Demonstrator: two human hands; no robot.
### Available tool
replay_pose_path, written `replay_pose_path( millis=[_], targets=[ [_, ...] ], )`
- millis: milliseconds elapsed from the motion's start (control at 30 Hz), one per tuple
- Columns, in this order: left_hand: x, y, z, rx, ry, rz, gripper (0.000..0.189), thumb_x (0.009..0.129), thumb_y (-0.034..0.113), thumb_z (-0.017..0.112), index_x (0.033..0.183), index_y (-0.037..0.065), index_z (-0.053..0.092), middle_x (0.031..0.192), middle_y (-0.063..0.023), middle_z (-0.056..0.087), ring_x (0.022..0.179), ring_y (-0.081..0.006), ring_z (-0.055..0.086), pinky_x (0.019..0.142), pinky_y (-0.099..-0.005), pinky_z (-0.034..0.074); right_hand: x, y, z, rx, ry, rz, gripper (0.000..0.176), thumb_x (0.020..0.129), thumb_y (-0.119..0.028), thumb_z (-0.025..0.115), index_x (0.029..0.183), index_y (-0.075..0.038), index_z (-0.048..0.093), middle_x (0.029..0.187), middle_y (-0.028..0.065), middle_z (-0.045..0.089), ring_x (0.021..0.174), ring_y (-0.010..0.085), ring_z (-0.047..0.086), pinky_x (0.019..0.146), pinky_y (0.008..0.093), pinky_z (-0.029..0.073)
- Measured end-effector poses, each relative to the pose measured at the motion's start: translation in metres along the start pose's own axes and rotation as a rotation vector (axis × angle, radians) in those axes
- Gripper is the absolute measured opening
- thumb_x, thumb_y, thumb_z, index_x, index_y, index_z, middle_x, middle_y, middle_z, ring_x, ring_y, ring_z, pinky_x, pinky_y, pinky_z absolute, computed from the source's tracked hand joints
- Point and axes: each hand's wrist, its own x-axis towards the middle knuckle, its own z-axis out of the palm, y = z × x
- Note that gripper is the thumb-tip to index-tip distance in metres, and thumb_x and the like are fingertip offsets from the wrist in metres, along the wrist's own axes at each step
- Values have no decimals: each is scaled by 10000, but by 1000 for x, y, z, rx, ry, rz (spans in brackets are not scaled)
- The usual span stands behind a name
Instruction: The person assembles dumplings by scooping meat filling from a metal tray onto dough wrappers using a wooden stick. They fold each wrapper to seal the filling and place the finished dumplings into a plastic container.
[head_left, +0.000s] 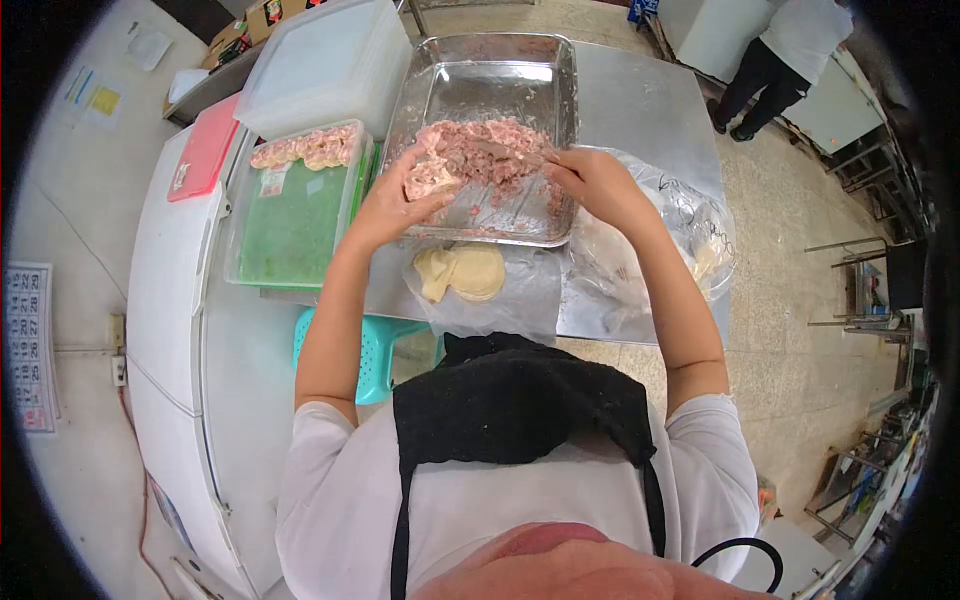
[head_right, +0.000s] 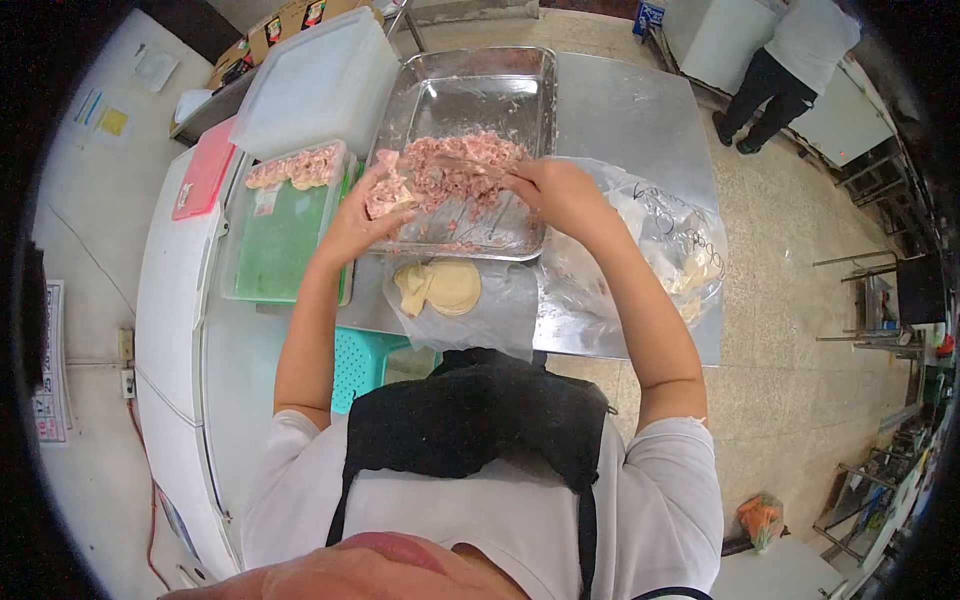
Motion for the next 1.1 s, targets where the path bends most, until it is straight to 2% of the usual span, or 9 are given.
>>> replay_pose_path(
  millis=[133, 333, 500, 600, 733, 833, 900, 1000, 1100],
  targets=[
    [7, 28, -9, 120, -34, 147, 469, 703, 264, 798, 1060, 18, 619, 960, -105, 668, 895, -183, 620, 821, -330, 474, -14, -59, -14, 408, -9, -130, 263, 896, -257, 583, 1043, -52, 658, 888, 191, 649, 791, 340, 610, 690, 359, 472],
    [16, 2, -17, 180, -225, 249, 431, 703, 273, 787, 1011, 10, 639, 910, -89, 663, 861, -166, 611, 783, -317, 476, -4, -54, 1, 43, -25, -227, 271, 889, -303, 578, 1040, -98, 670, 921, 152, 667, 841, 349, 623, 722, 397, 500],
    [25, -3, -29, -87, -342, -114, 369, 751, 255, 746, 1014, 23, 631, 926, -72, 654, 851, -146, 605, 776, -291, 477, -3, -93, 22, -116, 257, -124, 262, 891, -313, 563, 1067, -144, 658, 884, 149, 659, 828, 342, 626, 703, 445, 497],
    [23, 10, -41, 104, -339, -99, 344, 781, 256, 725, 1035, 43, 634, 939, -64, 658, 799, -132, 611, 753, -293, 487, 9, -57, 75, -59, 300, -151, 243, 897, -278, 558, 1052, -106, 632, 909, 145, 628, 828, 364, 606, 678, 443, 482],
    [15, -7, -61, -206, -315, -88, 318, 774, 232, 738, 1021, 57, 638, 936, -55, 657, 764, -120, 612, 726, -296, 495, -2, -52, 46, -200, 62, 386, 274, 892, -249, 581, 1114, -99, 641, 920, 157, 658, 825, 344, 624, 713, 408, 496],
    [11, 10, -74, -190, -291, 34, 322, 755, 214, 760, 1011, 64, 635, 937, -71, 656, 766, -134, 619, 711, -296, 498, -17, -101, 23, 326, 203, 138, 286, 915, -264, 570, 1138, -99, 638, 865, 180, 661, 757, 284, 632, 695, 342, 478],
    [14, 5, -81, 143, -257, 465, 340, 733, 206, 776, 999, 53, 632, 910, -84, 652, 772, -154, 623, 707, -293, 491, -7, -125, 48, 292, 204, 17, 280, 919, -262, 564, 1125, -88, 639, 857, 176, 661, 749, 289, 628, 690, 340, 477],
    [17, -9, -94, 159, -428, 485, 348, 717, 223, 785, 977, 45, 635, 889, -91, 655, 791, -183, 621, 731, -302, 480, 5, -146, 55, 267, 35, -49, 251, 914, -260, 564, 1055, -71, 652, 862, 140, 658, 765, 306, 624, 684, 353, 486],
    [7, -18, -107, 204, -292, 318, 368, 689, 236, 806, 952, 48, 631, 854, -87, 646, 816, -196, 612, 759, -314, 469, 11, -154, 53, -206, 282, -121, 229, 874, -293, 593, 983, -104, 661, 863, 108, 627, 742, 322, 618, 646, 410, 496]
  ],
)
